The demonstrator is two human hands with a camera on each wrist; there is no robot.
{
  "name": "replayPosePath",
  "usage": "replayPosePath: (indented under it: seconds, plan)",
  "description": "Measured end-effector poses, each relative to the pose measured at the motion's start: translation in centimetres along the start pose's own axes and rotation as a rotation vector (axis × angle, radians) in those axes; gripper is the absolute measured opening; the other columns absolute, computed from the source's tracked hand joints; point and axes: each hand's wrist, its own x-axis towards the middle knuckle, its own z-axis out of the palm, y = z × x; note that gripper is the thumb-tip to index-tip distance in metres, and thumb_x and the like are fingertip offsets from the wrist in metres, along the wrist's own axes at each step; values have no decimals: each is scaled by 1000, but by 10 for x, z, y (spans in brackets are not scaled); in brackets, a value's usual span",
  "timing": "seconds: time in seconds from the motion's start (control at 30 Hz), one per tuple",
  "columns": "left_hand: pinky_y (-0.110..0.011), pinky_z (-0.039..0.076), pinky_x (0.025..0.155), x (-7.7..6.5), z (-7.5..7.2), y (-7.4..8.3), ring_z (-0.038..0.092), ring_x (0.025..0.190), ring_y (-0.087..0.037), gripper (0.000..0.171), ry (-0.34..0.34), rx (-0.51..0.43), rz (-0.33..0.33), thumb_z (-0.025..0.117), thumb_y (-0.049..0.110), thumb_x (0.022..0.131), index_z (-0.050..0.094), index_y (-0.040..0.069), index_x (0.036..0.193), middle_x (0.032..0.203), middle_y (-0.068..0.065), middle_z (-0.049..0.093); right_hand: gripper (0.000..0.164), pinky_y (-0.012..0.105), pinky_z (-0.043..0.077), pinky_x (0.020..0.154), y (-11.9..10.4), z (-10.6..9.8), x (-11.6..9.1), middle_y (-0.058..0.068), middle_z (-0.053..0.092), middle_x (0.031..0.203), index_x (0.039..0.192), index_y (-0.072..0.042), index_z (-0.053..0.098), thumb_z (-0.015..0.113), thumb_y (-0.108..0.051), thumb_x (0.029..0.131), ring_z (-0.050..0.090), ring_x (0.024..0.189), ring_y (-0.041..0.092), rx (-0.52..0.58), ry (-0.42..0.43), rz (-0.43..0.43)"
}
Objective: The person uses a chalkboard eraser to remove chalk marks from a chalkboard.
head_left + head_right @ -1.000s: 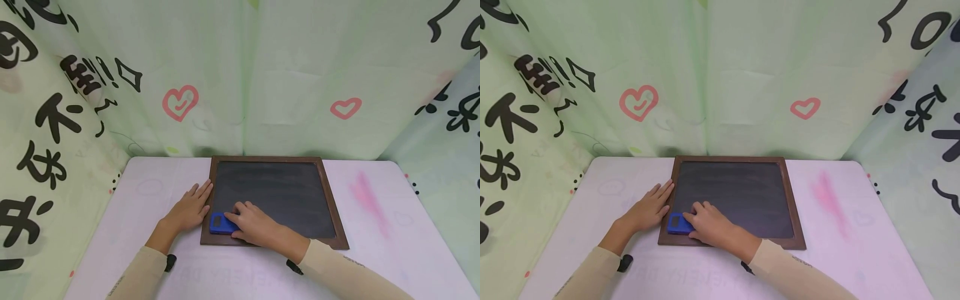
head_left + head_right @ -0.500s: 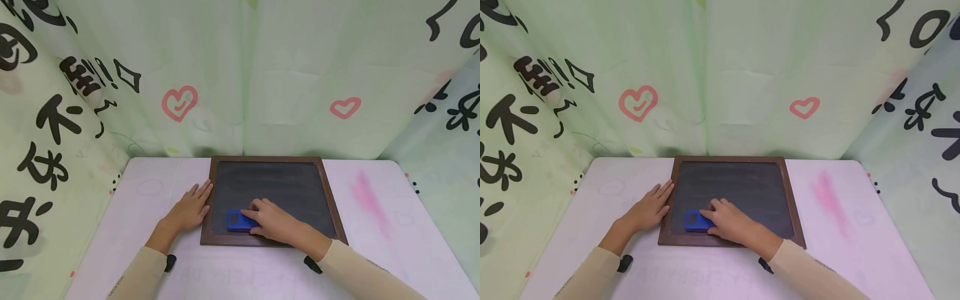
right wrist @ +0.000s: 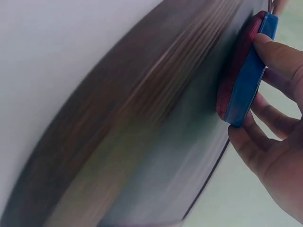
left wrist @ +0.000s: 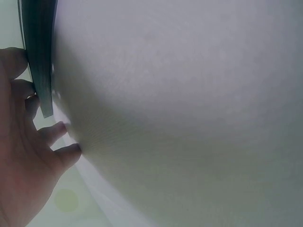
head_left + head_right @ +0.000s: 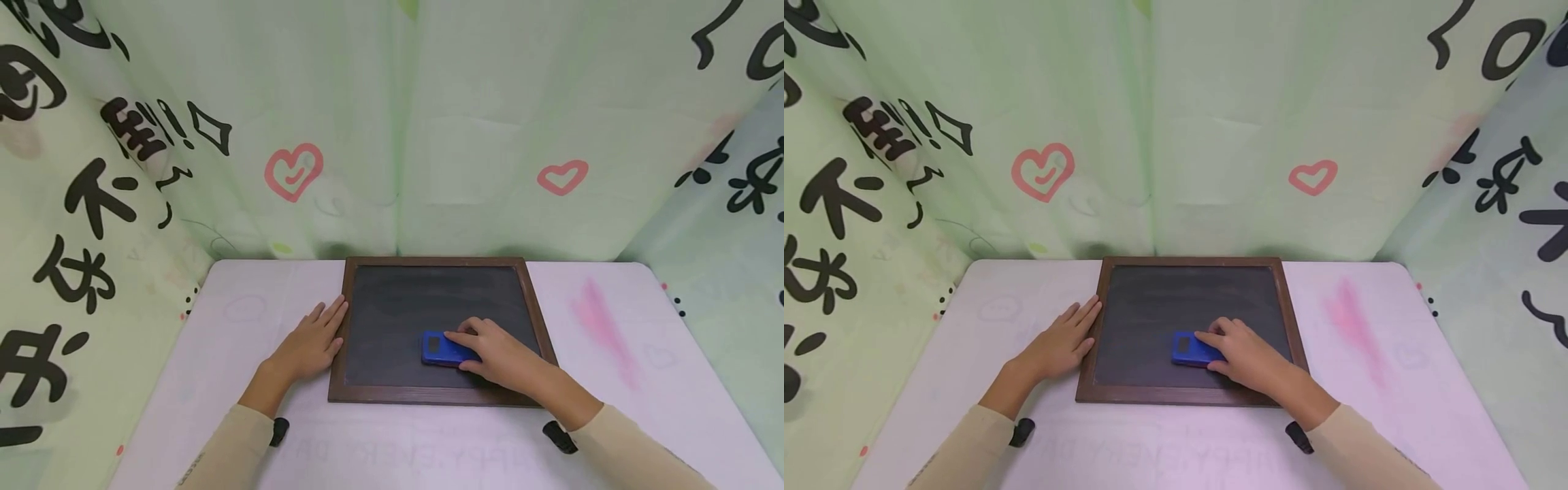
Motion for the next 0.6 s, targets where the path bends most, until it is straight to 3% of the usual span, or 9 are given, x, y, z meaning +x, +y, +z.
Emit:
replayPosePath:
  seconds: [0.37, 0.6]
  plan:
    - [-65, 26, 122, 1, 1, 0, 19, 157, -45, 66, 0, -5, -3, 43, 31, 110, 15, 10, 167, 175, -5, 10, 56, 50, 56, 94, 46, -16, -41, 14, 62, 128, 140, -9, 66, 84, -17, 87, 62, 116, 34, 66, 15, 121]
    - [-65, 26, 122, 0, 1, 1, 20, 157, -44, 66, 3, -2, -3, 43, 31, 110, 16, 9, 167, 175, -5, 11, 54, 53, 54, 97, 62, -19, -58, 16, 60, 129, 139, -7, 67, 83, -13, 88, 60, 119, 38, 92, 27, 163]
